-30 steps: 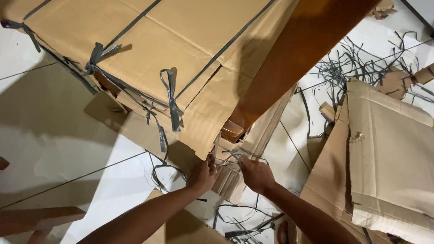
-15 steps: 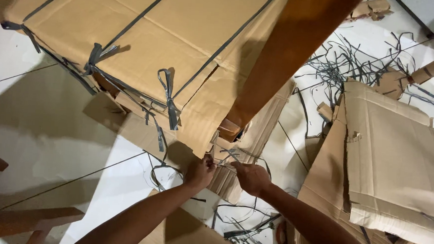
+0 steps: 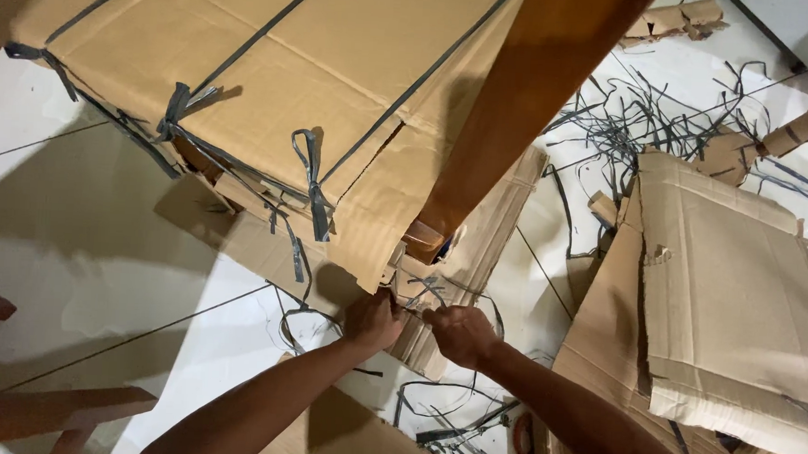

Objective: Unwrapping a wooden chair by removing cardboard packaging and plastic ties

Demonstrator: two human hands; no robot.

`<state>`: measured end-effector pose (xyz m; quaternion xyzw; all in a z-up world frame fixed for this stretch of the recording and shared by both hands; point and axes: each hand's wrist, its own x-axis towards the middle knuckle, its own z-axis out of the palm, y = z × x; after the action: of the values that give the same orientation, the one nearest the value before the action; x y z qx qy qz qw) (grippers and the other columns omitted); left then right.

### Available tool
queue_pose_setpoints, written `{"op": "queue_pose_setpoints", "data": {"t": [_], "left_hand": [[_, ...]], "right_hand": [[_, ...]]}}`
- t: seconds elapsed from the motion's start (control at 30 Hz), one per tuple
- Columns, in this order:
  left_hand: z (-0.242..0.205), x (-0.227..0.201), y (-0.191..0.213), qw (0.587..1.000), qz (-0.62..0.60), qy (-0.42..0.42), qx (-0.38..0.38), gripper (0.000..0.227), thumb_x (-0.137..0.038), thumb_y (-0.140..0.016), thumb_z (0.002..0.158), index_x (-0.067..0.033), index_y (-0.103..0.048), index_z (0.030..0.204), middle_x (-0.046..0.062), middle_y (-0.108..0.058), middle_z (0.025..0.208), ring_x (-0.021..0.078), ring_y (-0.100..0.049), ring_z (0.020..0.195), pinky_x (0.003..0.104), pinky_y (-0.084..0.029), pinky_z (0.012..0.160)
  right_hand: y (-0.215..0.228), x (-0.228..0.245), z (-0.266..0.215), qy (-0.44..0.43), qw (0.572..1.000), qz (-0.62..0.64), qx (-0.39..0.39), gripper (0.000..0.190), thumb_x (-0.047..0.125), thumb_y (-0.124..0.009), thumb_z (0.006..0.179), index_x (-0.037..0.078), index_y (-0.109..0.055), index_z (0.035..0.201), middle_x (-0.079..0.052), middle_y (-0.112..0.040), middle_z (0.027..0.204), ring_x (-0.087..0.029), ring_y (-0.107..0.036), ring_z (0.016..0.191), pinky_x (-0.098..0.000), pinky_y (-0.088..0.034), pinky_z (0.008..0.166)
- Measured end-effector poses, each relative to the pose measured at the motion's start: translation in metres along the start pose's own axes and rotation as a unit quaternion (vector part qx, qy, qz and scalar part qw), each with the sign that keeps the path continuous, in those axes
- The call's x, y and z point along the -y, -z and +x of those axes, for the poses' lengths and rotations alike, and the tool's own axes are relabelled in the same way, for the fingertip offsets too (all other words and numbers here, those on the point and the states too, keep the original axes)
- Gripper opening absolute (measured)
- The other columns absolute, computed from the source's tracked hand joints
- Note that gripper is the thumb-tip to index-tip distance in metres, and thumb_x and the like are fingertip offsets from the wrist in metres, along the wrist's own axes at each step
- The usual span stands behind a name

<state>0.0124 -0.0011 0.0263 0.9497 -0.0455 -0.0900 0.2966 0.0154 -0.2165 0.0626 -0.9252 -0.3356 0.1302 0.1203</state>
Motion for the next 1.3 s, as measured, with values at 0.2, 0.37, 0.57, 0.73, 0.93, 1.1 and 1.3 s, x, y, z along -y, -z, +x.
{"op": "queue_pose_setpoints", "data": {"t": [0.2,0.37,0.57,0.73,0.93,1.1,1.3], "left_hand": [[0.004,-0.01,0.01,0.999,0.041,0.014,-0.019,0.033,-0.038,-0.059,0.083,-0.0056,-0.068,0.08,0.02,-0.074,0.077,0.0435,-0.074,0.077,0.053,-0.057,0.069],[0.015,0.006,-0.016,0.988,0.137,-0.013,-0.068,0.03,-0.042,-0.059,0.083,-0.0141,-0.064,0.072,0.013,-0.07,0.065,0.0362,-0.075,0.068,0.052,-0.054,0.065],[0.005,0.001,0.005,0.996,0.073,-0.013,-0.051,0.032,-0.034,-0.061,0.081,-0.004,-0.072,0.082,0.021,-0.074,0.077,0.0426,-0.075,0.08,0.057,-0.056,0.074],[0.01,0.001,0.029,0.998,0.032,0.037,0.051,0.019,-0.022,-0.067,0.079,-0.0043,-0.074,0.08,0.015,-0.075,0.076,0.0394,-0.077,0.077,0.048,-0.061,0.063],[-0.011,-0.007,0.053,0.997,-0.066,-0.03,-0.024,0.013,-0.013,-0.064,0.086,-0.0031,-0.067,0.093,0.021,-0.075,0.086,0.0401,-0.076,0.084,0.048,-0.06,0.067],[-0.004,0.014,0.032,0.486,-0.869,0.089,-0.019,0.021,-0.005,-0.059,0.091,-0.0131,-0.059,0.072,0.004,-0.047,0.056,0.0209,-0.046,0.05,0.047,-0.049,0.059],[-0.022,-0.009,0.075,0.977,-0.171,0.113,-0.053,0.053,-0.027,-0.057,0.097,0.0045,-0.045,0.138,0.026,-0.069,0.116,0.0458,-0.066,0.116,0.058,-0.054,0.097]], "right_hand": [[0.0,0.003,-0.002,0.016,1.0,0.006,-0.019,0.018,0.015,-0.052,0.097,0.014,-0.066,0.108,-0.01,-0.071,0.078,-0.033,-0.075,0.074,-0.0441,-0.061,0.055],[0.025,0.024,-0.008,0.082,0.995,-0.01,-0.059,0.017,0.013,-0.05,0.098,0.01,-0.066,0.103,-0.011,-0.069,0.073,-0.031,-0.073,0.069,-0.0393,-0.06,0.056],[0.015,0.016,-0.019,0.086,0.992,-0.016,-0.096,0.015,0.013,-0.054,0.094,0.01,-0.066,0.103,-0.01,-0.068,0.069,-0.03,-0.073,0.065,-0.0403,-0.059,0.056],[0.045,0.019,-0.024,-0.062,0.989,0.132,0.013,0.03,0.016,-0.05,0.1,0.008,-0.063,0.126,-0.02,-0.075,0.089,-0.04,-0.076,0.081,-0.0503,-0.062,0.07],[0.066,0.025,-0.013,-0.157,0.965,0.2,-0.063,0.036,0.019,-0.051,0.098,0.014,-0.056,0.133,-0.018,-0.076,0.092,-0.042,-0.076,0.084,-0.0544,-0.06,0.073],[0.104,0.051,-0.005,-0.087,0.928,0.279,-0.231,0.048,0.014,-0.065,0.089,0.001,-0.049,0.133,-0.033,-0.063,0.116,-0.053,-0.069,0.101,-0.0605,-0.06,0.08],[0.103,0.054,0.002,-0.07,0.89,0.393,-0.219,0.069,0.015,-0.073,0.079,0.003,-0.047,0.142,-0.028,-0.061,0.125,-0.052,-0.06,0.121,-0.0632,-0.05,0.101]]}}
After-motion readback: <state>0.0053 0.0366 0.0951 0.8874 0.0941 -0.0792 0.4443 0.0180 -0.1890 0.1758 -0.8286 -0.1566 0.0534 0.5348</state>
